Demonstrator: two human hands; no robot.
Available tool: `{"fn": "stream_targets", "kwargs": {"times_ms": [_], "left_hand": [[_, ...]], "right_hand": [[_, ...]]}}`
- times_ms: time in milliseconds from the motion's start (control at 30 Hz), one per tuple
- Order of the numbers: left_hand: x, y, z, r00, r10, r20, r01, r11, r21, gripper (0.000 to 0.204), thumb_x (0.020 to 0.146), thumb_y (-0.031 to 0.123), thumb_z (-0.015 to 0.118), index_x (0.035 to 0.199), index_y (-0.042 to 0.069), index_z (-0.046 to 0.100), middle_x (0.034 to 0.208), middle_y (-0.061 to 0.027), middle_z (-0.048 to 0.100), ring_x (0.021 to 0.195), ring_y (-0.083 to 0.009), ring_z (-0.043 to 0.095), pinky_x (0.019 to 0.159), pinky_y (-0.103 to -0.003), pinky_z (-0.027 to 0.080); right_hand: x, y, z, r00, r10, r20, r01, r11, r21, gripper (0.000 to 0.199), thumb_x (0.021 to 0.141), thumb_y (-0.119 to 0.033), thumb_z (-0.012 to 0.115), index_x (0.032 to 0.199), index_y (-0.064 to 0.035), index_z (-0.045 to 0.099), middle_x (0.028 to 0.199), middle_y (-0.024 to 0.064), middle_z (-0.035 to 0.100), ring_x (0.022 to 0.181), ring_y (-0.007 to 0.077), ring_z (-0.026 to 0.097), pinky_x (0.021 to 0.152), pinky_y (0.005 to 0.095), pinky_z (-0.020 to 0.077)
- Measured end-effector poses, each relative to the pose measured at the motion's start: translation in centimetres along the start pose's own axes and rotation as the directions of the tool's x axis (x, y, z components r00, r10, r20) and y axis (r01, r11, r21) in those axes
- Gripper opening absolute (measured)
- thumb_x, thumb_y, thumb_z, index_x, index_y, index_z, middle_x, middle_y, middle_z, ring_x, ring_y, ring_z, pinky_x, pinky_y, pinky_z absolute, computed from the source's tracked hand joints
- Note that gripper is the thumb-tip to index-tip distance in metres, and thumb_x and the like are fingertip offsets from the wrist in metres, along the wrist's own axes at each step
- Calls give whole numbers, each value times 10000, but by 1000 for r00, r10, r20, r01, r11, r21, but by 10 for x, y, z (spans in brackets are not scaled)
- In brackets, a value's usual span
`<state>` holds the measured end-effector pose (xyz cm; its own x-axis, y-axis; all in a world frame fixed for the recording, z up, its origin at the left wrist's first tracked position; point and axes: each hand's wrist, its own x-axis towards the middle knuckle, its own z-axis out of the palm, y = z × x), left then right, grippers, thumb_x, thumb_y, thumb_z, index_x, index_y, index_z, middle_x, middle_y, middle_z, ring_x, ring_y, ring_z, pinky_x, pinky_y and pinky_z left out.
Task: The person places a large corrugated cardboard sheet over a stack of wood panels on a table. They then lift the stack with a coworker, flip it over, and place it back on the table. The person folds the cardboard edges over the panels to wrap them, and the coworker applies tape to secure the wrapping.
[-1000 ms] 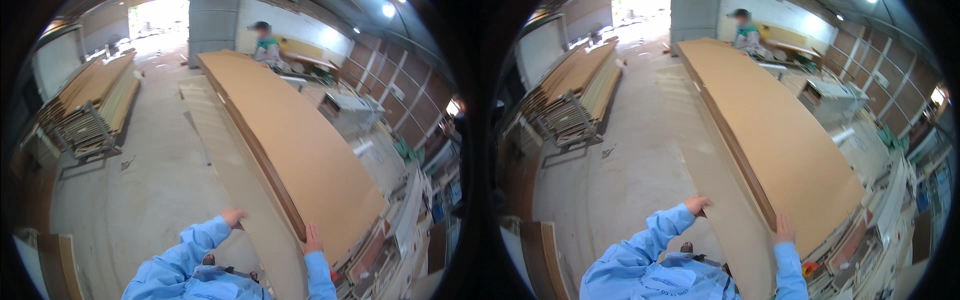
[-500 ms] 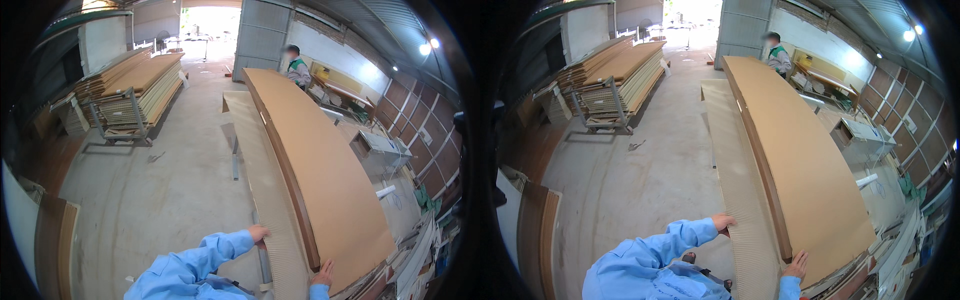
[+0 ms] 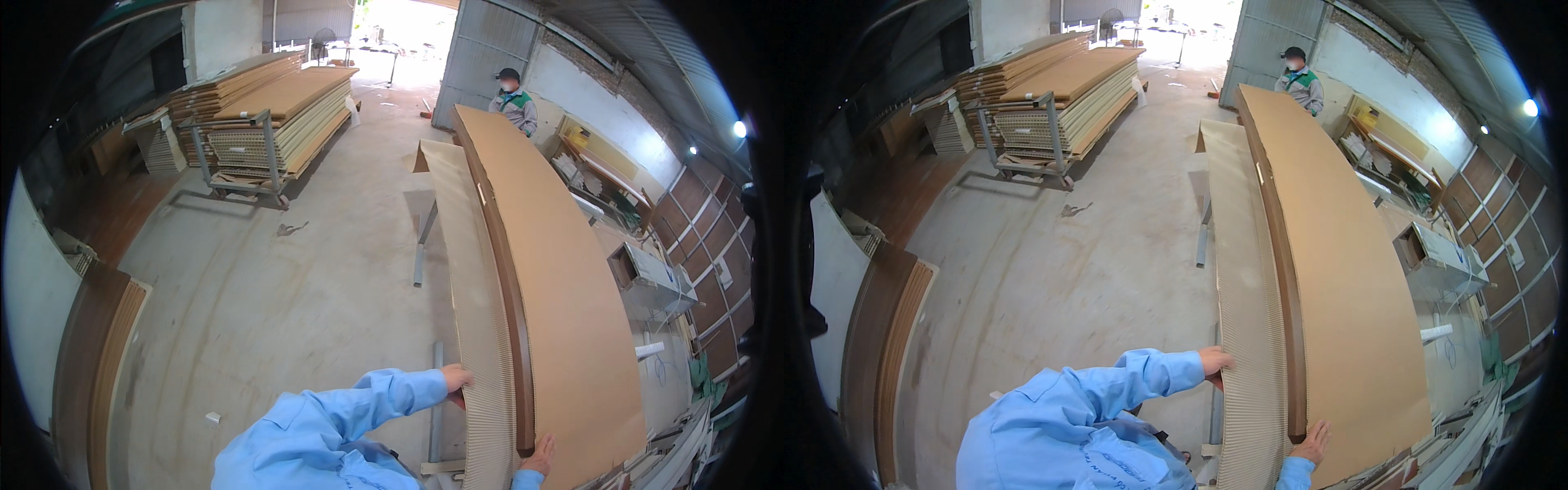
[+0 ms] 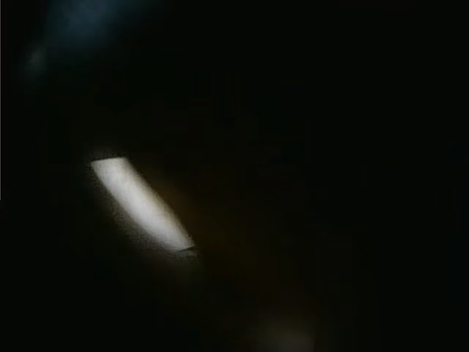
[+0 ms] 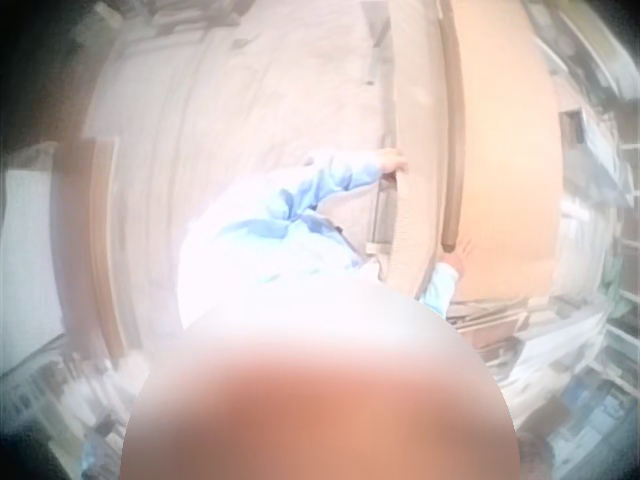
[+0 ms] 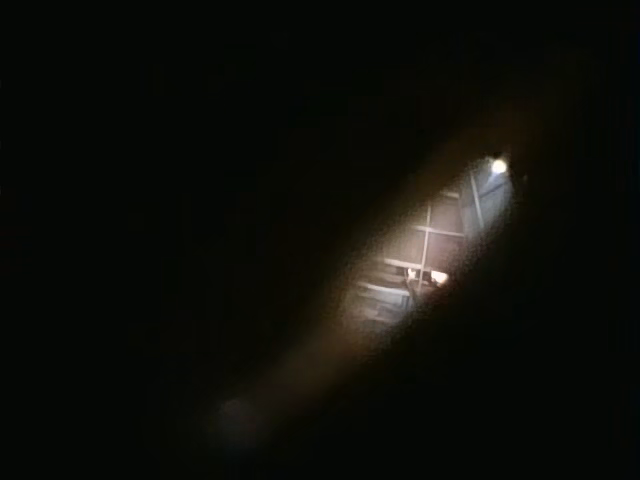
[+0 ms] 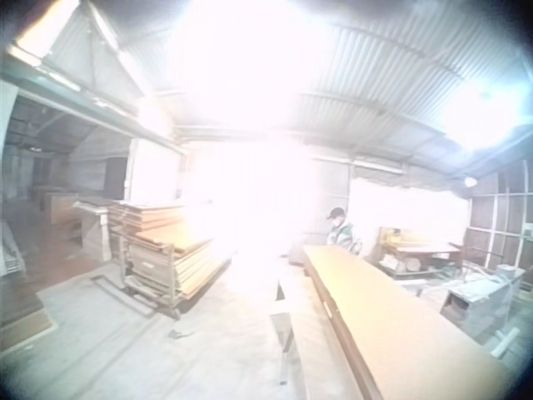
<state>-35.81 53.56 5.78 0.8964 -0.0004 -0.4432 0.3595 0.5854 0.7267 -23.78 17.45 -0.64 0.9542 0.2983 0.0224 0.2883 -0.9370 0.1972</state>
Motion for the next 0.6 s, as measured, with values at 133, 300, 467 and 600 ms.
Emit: {"fn": "stream_targets", "kwargs": {"times_ms": [133, 300, 467, 600], "left_hand": [[-1, 2, 1, 999, -2, 32, 2, 1000, 0, 358, 812, 137, 506, 1117, -44, 552, 1021, -189, 641, 849, -306, 669, 687, -428, 590], [-1, 4, 3, 999, 16, 34, -16, 1000, 2, 346, 809, 148, 508, 1092, -40, 573, 1017, -183, 644, 838, -295, 672, 680, -419, 591], [2, 2, 2, 1000, -8, 0, 8, 998, 65, 345, 815, 147, 507, 1101, -36, 570, 1012, -179, 645, 857, -291, 667, 699, -431, 587], [6, -1, -2, 1000, -2, -5, 2, 999, 45, 346, 821, 149, 516, 1107, -39, 567, 1001, -174, 649, 860, -281, 666, 708, -426, 582]], "right_hand": [[2, -1, -4, 999, -26, -35, 25, 1000, -16, 865, 678, -55, 697, 1433, -97, 278, 1470, 88, 320, 1316, 267, 363, 1090, 324, 327], [3, 2, -1, 1000, -21, 3, 21, 999, -31, 890, 634, -34, 722, 1418, -86, 304, 1452, 107, 345, 1296, 280, 390, 1086, 330, 330], [2, 8, 5, 989, -101, -113, 109, 992, 68, 862, 625, -59, 737, 1392, -72, 343, 1427, 125, 376, 1273, 289, 410, 1081, 351, 334], [-1, 6, 1, 995, -63, -74, 70, 993, 99, 829, 632, -62, 733, 1376, -58, 366, 1412, 135, 394, 1274, 291, 407, 1082, 371, 328]]}}
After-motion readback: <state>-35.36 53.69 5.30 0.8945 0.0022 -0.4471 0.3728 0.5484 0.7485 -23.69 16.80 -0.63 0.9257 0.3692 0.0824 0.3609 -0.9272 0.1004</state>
